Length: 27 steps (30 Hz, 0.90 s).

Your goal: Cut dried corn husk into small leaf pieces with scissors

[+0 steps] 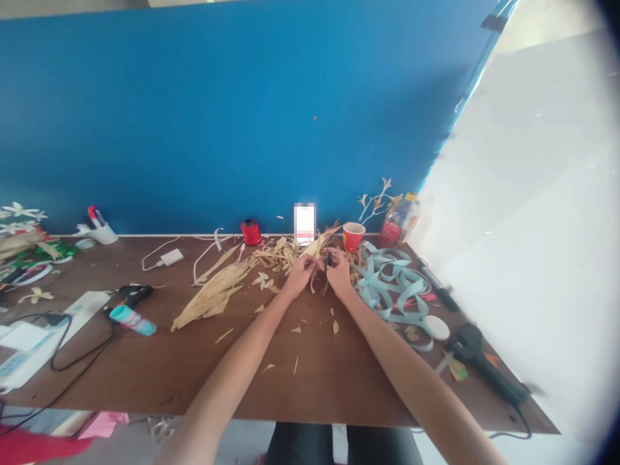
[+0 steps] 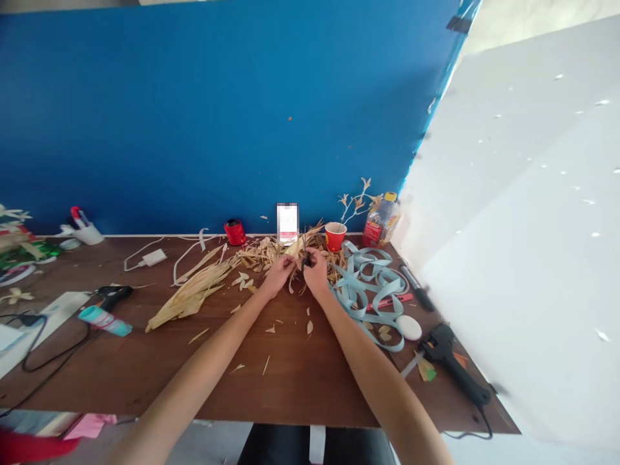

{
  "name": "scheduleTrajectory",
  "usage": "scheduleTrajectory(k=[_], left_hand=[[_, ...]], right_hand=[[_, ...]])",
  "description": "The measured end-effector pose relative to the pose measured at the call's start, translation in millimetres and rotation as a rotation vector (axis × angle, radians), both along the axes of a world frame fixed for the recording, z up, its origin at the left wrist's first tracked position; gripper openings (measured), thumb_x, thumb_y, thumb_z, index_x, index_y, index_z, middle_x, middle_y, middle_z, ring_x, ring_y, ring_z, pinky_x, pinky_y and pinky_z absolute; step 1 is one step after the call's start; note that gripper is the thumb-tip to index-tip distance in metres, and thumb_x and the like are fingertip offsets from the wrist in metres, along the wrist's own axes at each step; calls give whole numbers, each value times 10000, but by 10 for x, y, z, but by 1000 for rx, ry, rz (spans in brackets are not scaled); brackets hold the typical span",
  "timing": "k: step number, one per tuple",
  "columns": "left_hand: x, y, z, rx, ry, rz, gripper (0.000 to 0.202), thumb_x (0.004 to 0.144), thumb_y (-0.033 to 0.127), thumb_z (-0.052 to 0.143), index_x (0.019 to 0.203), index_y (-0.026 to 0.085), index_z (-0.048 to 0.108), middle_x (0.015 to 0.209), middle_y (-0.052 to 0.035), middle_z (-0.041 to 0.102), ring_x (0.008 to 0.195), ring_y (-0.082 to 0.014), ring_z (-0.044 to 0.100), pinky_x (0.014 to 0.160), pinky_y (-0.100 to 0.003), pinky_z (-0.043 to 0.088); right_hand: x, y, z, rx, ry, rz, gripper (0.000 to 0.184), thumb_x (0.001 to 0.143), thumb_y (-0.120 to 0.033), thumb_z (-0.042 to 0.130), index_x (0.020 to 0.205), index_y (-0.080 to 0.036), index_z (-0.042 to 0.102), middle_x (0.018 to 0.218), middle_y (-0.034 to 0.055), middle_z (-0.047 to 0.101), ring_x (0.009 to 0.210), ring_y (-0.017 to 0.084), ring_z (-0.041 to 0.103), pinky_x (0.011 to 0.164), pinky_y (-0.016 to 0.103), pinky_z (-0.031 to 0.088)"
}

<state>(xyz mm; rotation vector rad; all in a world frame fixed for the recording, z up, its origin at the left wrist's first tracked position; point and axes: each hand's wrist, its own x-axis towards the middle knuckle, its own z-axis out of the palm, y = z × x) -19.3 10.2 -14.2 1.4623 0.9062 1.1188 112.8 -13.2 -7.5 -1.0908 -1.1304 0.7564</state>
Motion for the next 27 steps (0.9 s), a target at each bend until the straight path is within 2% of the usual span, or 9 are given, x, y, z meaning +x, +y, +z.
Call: scheduleTrajectory(k=[5, 10, 15, 19, 27], left_hand=[[-16, -13, 54, -3, 10, -17, 294, 783, 449, 634, 866, 175, 566, 773, 2, 612, 728, -140, 572, 754, -287, 454], [-26, -33, 113, -44, -21, -21, 267, 742, 400, 665, 887, 179, 628, 830, -13, 635, 802, -159, 585, 802, -293, 453], [-54, -23, 125, -116, -85, -42, 286, 764, 406, 636, 943, 183, 656, 882, -20, 668, 848, -169, 608, 817, -284, 457], [-66, -21, 131, -52, -68, -43, 299, 781, 436, 640, 928, 176, 650, 870, -18, 656, 842, -158, 598, 818, -273, 456], [-75, -22, 139, -33, -50, -30, 299, 780, 452, 647, 835, 158, 638, 815, -19, 636, 796, -152, 576, 805, -277, 446]], right_hand=[[40, -27, -5, 24, -92, -10, 460, 653, -276, 648, 1100, -192, 584, 870, 42, 668, 769, 187, 629, 741, 346, 521], [39, -44, -1, 12, -75, -30, 471, 660, -272, 655, 1120, -201, 578, 889, 48, 678, 769, 194, 641, 775, 362, 521], [50, -8, -25, -48, -12, 69, 511, 634, -270, 685, 1127, -198, 568, 823, 20, 676, 726, 187, 632, 717, 348, 521], [47, -13, -16, -42, 23, 157, 483, 647, -248, 685, 1112, -225, 552, 791, -6, 662, 714, 179, 624, 735, 345, 515], [36, -39, 12, -56, 42, 185, 502, 649, -226, 706, 1122, -228, 539, 795, -11, 667, 697, 172, 617, 711, 332, 514]])
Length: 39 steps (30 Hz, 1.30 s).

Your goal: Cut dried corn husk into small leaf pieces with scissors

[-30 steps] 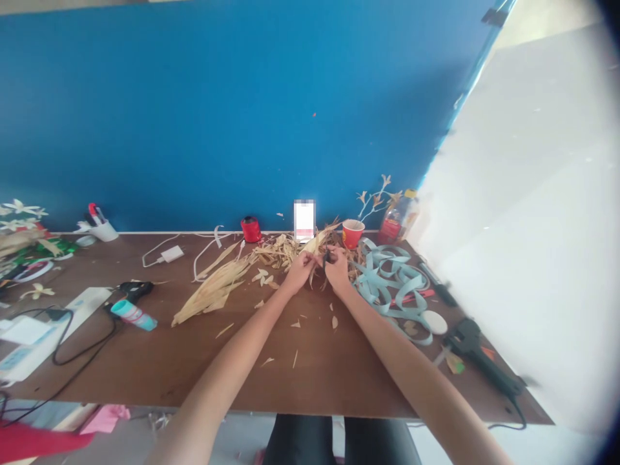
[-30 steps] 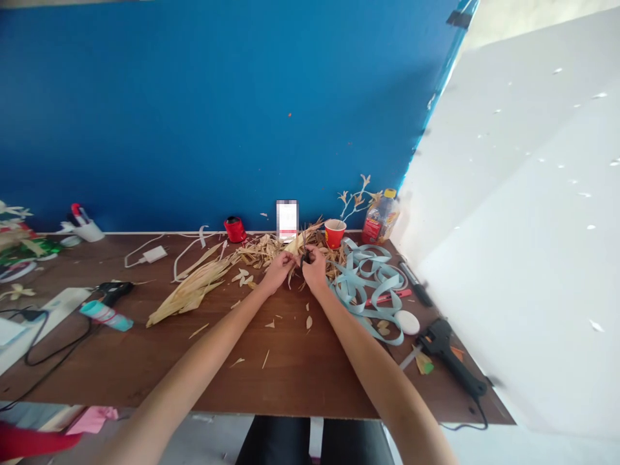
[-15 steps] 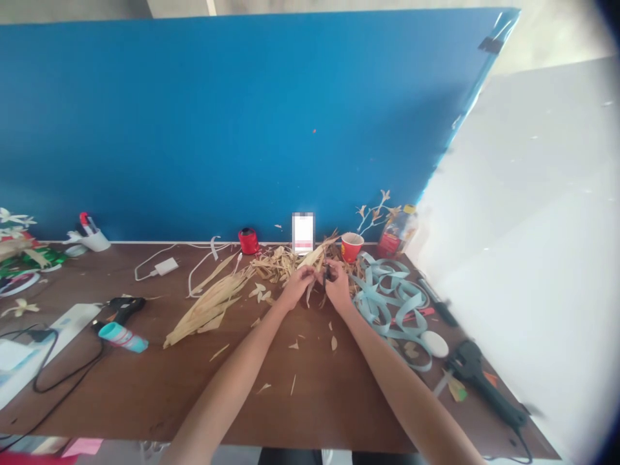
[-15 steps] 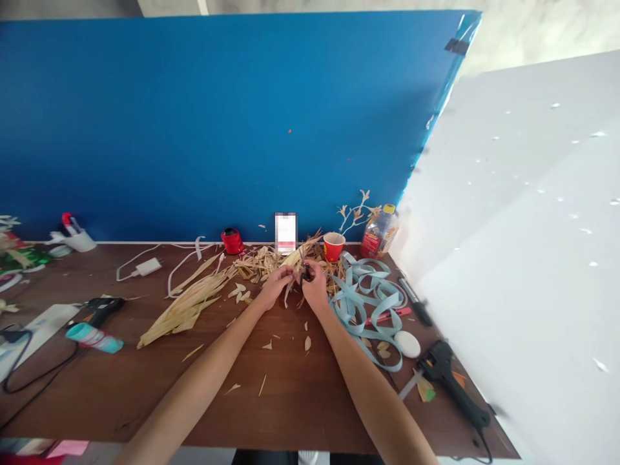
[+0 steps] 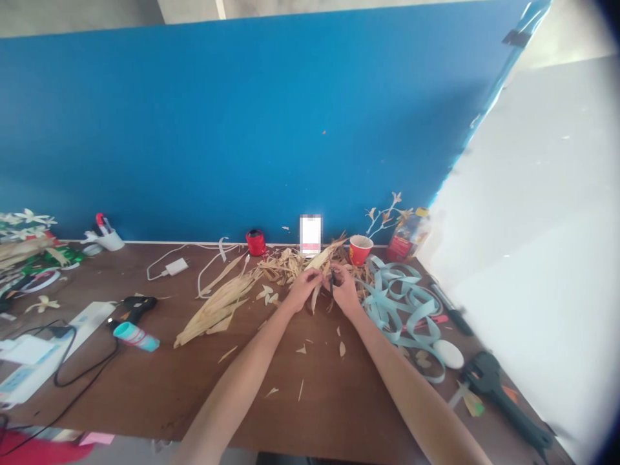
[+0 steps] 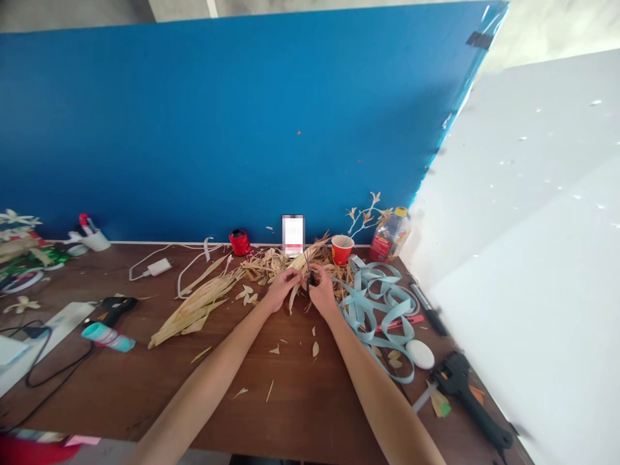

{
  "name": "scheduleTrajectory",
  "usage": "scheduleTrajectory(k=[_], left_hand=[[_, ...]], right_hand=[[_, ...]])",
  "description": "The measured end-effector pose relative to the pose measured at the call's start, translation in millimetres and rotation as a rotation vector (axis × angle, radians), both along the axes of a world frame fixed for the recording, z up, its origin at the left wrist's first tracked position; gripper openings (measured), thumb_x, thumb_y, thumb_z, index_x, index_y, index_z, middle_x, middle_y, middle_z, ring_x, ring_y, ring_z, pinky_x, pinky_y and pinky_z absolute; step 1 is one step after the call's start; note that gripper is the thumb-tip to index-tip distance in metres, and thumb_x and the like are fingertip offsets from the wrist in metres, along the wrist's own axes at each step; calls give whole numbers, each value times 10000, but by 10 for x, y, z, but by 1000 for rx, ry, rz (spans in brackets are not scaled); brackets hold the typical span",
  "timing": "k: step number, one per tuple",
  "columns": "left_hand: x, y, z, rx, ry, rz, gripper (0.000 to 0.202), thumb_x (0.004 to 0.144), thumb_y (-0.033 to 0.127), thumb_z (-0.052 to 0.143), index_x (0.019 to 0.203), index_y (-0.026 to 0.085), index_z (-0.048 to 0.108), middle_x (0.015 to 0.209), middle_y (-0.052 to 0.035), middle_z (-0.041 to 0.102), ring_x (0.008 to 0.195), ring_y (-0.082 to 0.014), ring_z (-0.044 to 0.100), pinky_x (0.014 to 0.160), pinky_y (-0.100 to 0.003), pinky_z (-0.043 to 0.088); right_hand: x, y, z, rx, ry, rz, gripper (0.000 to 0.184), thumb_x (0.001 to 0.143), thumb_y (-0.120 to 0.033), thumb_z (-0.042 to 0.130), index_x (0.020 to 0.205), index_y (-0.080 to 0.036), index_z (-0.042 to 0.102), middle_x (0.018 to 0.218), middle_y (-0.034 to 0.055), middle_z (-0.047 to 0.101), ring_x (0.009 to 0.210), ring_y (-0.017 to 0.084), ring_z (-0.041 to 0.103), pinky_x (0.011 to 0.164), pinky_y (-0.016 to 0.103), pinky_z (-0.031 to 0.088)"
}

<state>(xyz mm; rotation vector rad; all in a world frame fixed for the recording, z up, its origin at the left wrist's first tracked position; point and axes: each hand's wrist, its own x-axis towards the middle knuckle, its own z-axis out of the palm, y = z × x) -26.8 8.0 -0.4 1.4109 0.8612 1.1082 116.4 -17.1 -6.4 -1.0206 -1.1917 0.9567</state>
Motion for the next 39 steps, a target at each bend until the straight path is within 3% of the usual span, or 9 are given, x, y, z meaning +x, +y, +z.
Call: scheduleTrajectory(k=[7, 19, 23, 28, 32, 39], left_hand=[[0, 30, -34, -5, -10, 7, 285, 793, 432, 637, 871, 158, 627, 804, -9, 626, 776, -142, 565, 770, -255, 430], [7, -11, 4, 161, 127, 109, 218, 873, 379, 530, 874, 174, 604, 799, -14, 626, 767, -156, 577, 756, -279, 441], [7, 10, -12, 207, 98, 187, 171, 865, 336, 537, 869, 173, 589, 814, -16, 614, 785, -157, 573, 789, -286, 439], [4, 48, -67, 122, 14, 222, 216, 858, 385, 554, 875, 170, 569, 764, -9, 597, 734, -150, 561, 746, -282, 444], [0, 59, -76, 112, 10, 243, 220, 839, 381, 584, 891, 168, 593, 787, -15, 610, 749, -148, 565, 759, -277, 446], [31, 32, -48, -22, -61, 109, 300, 766, 429, 675, 914, 171, 633, 849, -30, 642, 772, -144, 589, 731, -253, 453]], right_hand=[[13, 65, -73, 50, -84, -72, 481, 666, -247, 705, 1123, -189, 570, 792, 9, 674, 717, 167, 628, 734, 336, 516], [-20, 34, -19, 68, -180, -143, 446, 696, -245, 659, 1129, -183, 568, 811, 29, 676, 729, 180, 642, 739, 341, 523], [-17, 101, 42, 52, -194, -68, 486, 677, -234, 674, 1147, -190, 559, 788, 15, 658, 699, 163, 621, 694, 311, 517], [-8, 216, 139, -8, -109, 222, 584, 631, -224, 727, 1181, -207, 531, 897, 33, 687, 767, 165, 637, 717, 297, 524], [58, 295, 243, -74, -121, 358, 651, 618, -228, 748, 1226, -203, 518, 876, 21, 696, 744, 168, 642, 725, 304, 523], [233, 319, 392, -53, -256, 435, 619, 651, -184, 698, 1245, -208, 526, 933, 24, 693, 834, 183, 639, 788, 310, 506]])
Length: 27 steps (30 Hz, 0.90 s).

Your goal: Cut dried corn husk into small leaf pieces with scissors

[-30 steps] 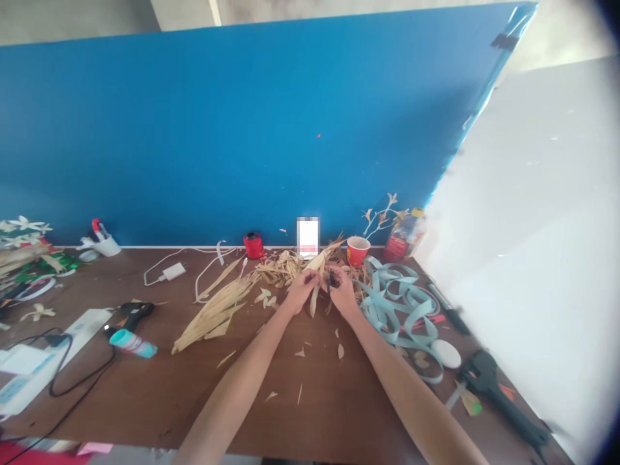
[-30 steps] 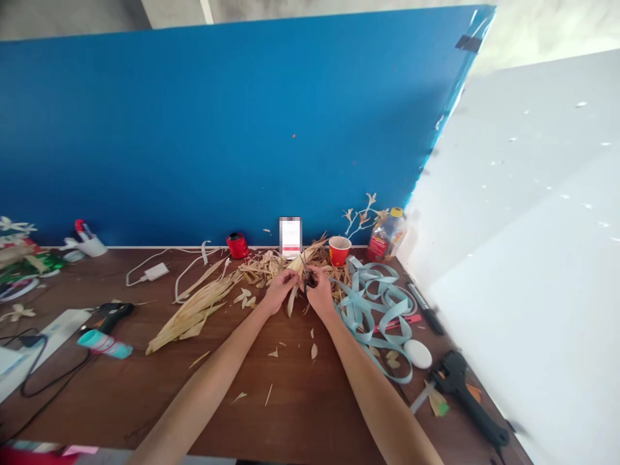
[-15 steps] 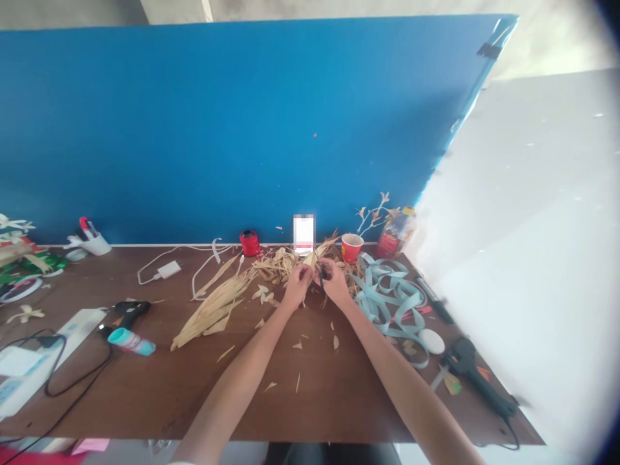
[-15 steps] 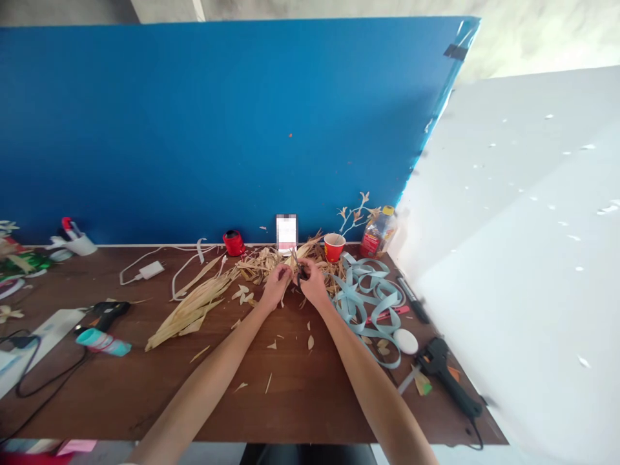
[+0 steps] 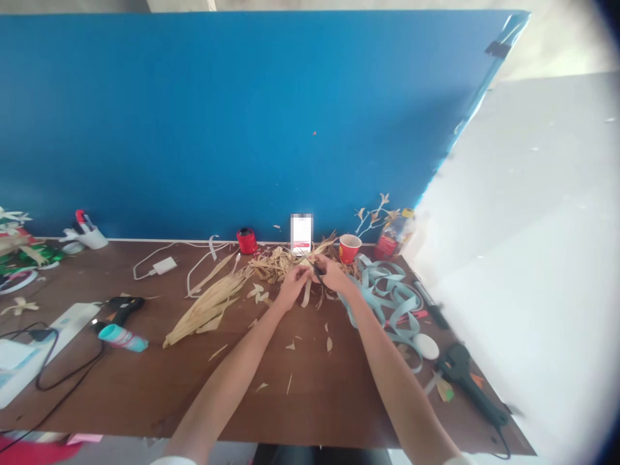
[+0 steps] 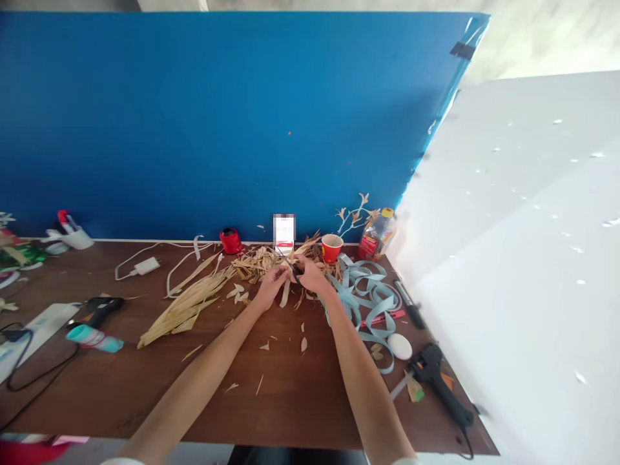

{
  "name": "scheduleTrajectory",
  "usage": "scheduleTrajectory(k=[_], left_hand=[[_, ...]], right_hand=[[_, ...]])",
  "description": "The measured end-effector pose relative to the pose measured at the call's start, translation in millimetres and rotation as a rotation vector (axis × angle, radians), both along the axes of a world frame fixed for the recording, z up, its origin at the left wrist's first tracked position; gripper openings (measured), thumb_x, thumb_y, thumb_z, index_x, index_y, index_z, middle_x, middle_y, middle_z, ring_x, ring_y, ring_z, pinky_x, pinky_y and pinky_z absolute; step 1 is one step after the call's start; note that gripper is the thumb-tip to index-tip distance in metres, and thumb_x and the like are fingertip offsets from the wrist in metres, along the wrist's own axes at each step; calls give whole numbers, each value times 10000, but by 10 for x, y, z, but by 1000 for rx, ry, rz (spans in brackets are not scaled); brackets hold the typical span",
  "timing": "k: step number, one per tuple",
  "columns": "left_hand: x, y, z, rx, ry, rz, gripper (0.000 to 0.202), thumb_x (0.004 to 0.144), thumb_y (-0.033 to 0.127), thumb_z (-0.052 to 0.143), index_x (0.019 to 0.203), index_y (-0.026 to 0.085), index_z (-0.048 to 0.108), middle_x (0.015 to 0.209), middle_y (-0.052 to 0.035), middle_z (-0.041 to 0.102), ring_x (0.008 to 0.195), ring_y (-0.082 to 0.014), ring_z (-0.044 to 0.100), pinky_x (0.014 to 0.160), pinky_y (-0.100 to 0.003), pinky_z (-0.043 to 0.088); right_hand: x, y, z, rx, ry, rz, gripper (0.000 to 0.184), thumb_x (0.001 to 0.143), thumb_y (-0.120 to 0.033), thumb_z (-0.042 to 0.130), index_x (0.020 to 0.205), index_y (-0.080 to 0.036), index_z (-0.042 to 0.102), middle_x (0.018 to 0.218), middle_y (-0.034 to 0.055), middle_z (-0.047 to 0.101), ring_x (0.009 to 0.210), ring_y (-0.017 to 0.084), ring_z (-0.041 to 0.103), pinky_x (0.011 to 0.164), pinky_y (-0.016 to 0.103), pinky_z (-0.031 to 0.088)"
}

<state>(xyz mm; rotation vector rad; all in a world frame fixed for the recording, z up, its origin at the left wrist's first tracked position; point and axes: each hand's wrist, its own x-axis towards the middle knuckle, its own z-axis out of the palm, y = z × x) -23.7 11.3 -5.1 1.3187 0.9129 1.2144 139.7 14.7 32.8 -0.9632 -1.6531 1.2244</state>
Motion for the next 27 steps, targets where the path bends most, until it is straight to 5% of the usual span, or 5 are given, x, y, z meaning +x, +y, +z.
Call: scheduleTrajectory(k=[7, 27], left_hand=[[-7, -21, 15, -57, -41, -116, 348, 722, 445, 720, 885, 158, 610, 790, -1, 595, 697, -110, 528, 663, -241, 420], [14, 13, -31, -16, 18, 2, 343, 767, 472, 657, 889, 164, 568, 751, -12, 603, 641, -125, 545, 613, -264, 455]], right_hand=[[66, 27, -22, -20, -9, -39, 565, 674, -183, 657, 1226, -215, 537, 887, 12, 673, 813, 172, 611, 752, 301, 491], [22, 31, -27, 24, -55, -176, 533, 634, -243, 712, 1147, -176, 586, 842, 33, 670, 781, 189, 618, 763, 348, 500]])
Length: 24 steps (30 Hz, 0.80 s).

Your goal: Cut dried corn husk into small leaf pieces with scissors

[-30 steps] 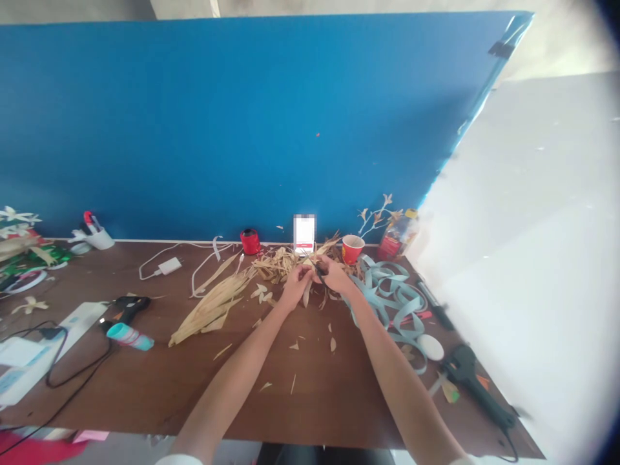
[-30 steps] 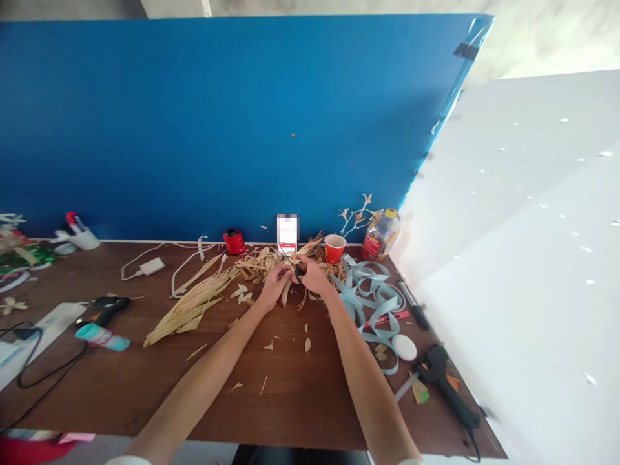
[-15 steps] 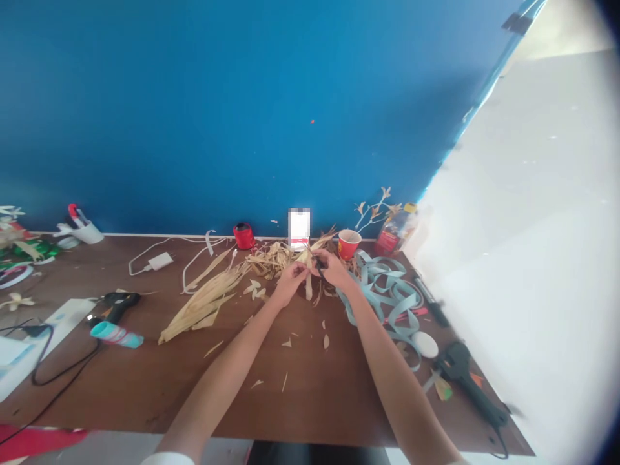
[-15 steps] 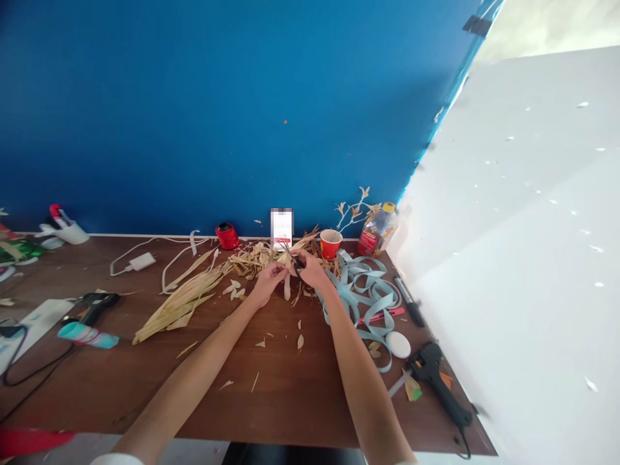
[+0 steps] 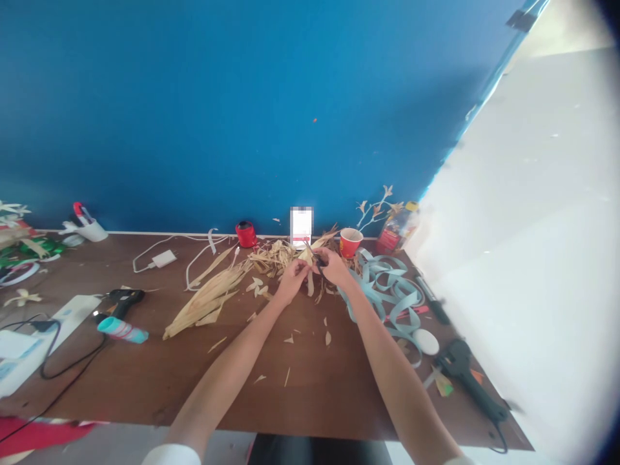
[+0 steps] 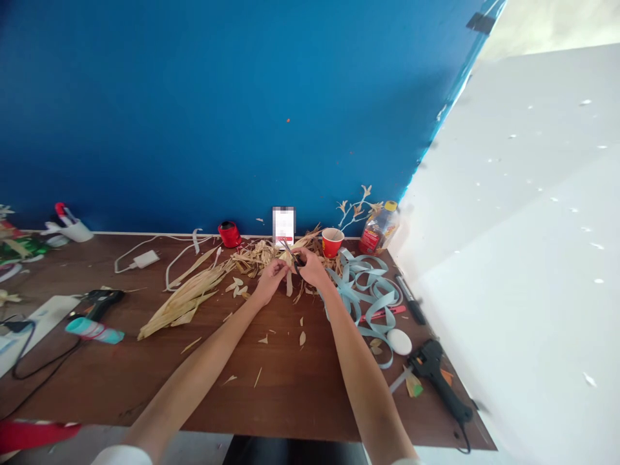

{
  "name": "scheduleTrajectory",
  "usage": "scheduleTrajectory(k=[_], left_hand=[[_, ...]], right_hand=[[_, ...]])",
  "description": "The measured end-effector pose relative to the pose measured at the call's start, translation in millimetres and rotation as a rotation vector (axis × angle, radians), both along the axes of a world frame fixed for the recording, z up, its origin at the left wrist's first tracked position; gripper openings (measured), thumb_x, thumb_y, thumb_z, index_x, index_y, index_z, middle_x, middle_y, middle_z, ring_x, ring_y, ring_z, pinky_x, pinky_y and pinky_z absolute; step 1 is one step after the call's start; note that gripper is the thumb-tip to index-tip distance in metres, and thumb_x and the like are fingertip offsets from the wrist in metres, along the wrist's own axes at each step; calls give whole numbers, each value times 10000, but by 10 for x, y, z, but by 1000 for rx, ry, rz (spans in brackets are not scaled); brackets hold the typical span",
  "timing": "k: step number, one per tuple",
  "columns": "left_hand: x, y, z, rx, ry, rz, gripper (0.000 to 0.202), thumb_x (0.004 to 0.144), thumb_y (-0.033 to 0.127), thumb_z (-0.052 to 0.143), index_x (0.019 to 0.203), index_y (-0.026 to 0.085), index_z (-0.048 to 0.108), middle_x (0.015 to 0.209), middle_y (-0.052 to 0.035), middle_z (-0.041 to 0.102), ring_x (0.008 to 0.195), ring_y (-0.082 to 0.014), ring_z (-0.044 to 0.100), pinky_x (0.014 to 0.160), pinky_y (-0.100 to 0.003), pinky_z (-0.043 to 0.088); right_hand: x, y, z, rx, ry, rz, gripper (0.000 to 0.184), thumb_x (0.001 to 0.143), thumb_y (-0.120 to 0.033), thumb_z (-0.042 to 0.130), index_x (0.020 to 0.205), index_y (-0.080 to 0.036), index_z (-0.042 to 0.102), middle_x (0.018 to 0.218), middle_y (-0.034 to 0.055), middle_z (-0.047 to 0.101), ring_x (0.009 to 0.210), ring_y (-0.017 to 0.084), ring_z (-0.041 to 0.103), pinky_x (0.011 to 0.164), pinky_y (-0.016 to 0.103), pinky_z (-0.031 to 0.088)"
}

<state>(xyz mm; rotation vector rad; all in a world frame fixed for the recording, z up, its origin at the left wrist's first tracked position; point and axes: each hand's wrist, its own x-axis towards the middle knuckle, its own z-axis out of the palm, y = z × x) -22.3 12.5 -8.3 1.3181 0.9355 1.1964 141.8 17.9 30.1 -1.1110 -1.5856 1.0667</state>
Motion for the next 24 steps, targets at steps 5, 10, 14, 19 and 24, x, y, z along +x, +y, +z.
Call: scheduleTrajectory(k=[5, 10, 14, 19, 24], left_hand=[[2, 16, -28, -15, 16, -52, 375, 762, 485, 664, 907, 144, 610, 758, -29, 630, 652, -131, 558, 621, -266, 453], [-23, -17, 13, 30, 69, -55, 349, 789, 490, 636, 876, 153, 614, 687, -12, 607, 588, -119, 529, 570, -246, 421], [-27, -29, 50, 1, 49, -59, 341, 781, 451, 642, 974, 170, 625, 671, -1, 604, 572, -122, 517, 554, -243, 408], [-32, 13, 11, 43, 9, 65, 236, 757, 373, 639, 864, 165, 672, 792, -29, 656, 708, -159, 580, 671, -289, 471], [-34, 37, -26, -2, -37, 42, 257, 756, 369, 639, 901, 163, 690, 772, -27, 671, 655, -148, 590, 698, -320, 503]], right_hand=[[-4, 5, -4, 1, 1, -52, 502, 615, -249, 723, 1090, -164, 586, 795, 21, 663, 752, 184, 619, 759, 344, 499], [6, 15, -17, -7, -9, -60, 468, 597, -266, 742, 1033, -171, 602, 810, 28, 679, 768, 196, 633, 779, 357, 505], [12, 16, -7, 20, 10, -111, 480, 591, -262, 760, 1041, -176, 616, 815, 30, 681, 770, 194, 634, 787, 352, 504], [28, 4, 35, -47, 208, -63, 507, 635, -337, 758, 1092, -186, 602, 791, 30, 678, 730, 198, 649, 689, 328, 527], [52, -20, 49, -68, 48, -23, 550, 595, -284, 791, 1105, -180, 614, 812, 30, 698, 771, 205, 660, 749, 340, 530]])
